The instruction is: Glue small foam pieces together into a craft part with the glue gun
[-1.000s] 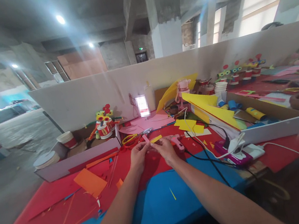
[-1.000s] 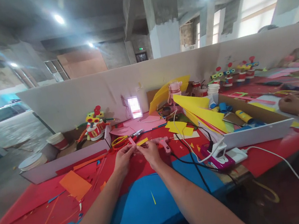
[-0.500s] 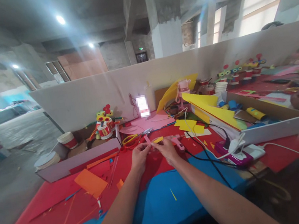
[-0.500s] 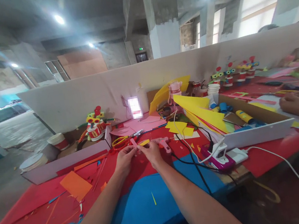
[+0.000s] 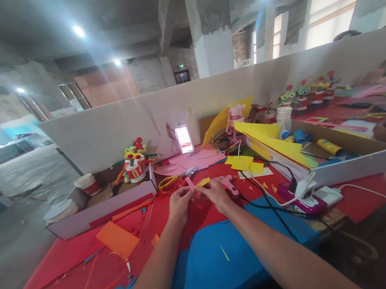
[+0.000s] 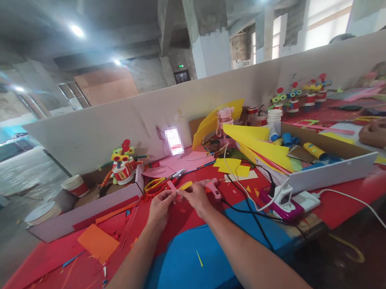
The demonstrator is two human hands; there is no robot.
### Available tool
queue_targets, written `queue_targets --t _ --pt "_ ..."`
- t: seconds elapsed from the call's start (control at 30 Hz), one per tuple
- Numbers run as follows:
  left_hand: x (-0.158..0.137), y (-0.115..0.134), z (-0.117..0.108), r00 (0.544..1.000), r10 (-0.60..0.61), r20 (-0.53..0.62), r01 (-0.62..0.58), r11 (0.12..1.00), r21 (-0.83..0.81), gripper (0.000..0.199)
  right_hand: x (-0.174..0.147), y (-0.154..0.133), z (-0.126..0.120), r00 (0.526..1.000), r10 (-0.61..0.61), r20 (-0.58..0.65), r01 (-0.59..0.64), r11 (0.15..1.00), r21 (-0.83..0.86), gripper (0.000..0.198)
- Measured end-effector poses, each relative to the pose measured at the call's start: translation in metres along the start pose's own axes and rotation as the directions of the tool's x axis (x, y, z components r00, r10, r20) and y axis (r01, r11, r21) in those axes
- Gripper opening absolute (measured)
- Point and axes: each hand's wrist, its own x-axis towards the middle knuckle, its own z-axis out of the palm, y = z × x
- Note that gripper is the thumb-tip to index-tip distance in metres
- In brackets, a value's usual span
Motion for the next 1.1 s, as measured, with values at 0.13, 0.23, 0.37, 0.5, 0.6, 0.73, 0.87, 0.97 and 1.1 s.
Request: queue_targets --t 0.13,0.23,0.37,0.5,0.6,0.73,0.87,0.97,1.1 --pt "0.0 0.001 0.002 1.0 0.017 -0.016 -0.017 1.0 0.001 0.031 0.001 -0.002 -0.003 0.999 0.025 -0.031 -0.023 0.999 0.042 0.034" --pt "0.0 0.002 0.002 0.999 0.011 -0.04 -0.011 1.0 -0.003 0.033 0.003 -0.004 -0.005 0.998 0.018 -0.063 -0.013 0.997 0.072 0.033" --pt "0.002 0.0 -0.001 0.998 0.008 -0.062 -0.009 1.0 -0.014 0.033 0.007 -0.003 -0.009 0.993 0.006 -0.115 0.005 0.995 0.097 0.033" --pt "0.005 -0.003 -0.003 0.998 -0.006 -0.06 0.003 0.999 -0.052 0.033 0.012 -0.001 -0.011 0.986 0.022 -0.165 0.008 0.985 0.174 0.033" --pt "0.006 -0.004 -0.004 0.998 -0.027 -0.063 0.021 0.995 -0.096 0.032 0.01 -0.003 -0.01 0.979 0.01 -0.205 0.041 0.969 0.243 0.033" --pt "0.006 -0.003 -0.004 0.998 -0.033 -0.061 0.025 0.991 -0.13 0.031 0.002 -0.006 -0.003 0.997 0.023 -0.078 -0.003 0.969 0.247 0.032" --pt "0.003 -0.001 -0.002 0.999 -0.032 -0.007 0.031 0.995 -0.098 0.031 -0.004 -0.009 0.003 0.999 -0.003 0.039 -0.001 0.995 0.103 0.025" --pt "0.001 0.0 0.0 0.999 -0.042 0.009 0.043 0.995 -0.094 0.03 -0.004 -0.009 0.002 0.999 -0.031 0.02 0.029 0.998 0.055 0.022" --pt "0.0 -0.001 0.001 0.998 -0.061 0.036 0.064 0.992 -0.111 0.032 -0.003 -0.01 0.001 0.999 -0.041 -0.004 0.041 0.999 0.014 0.018"
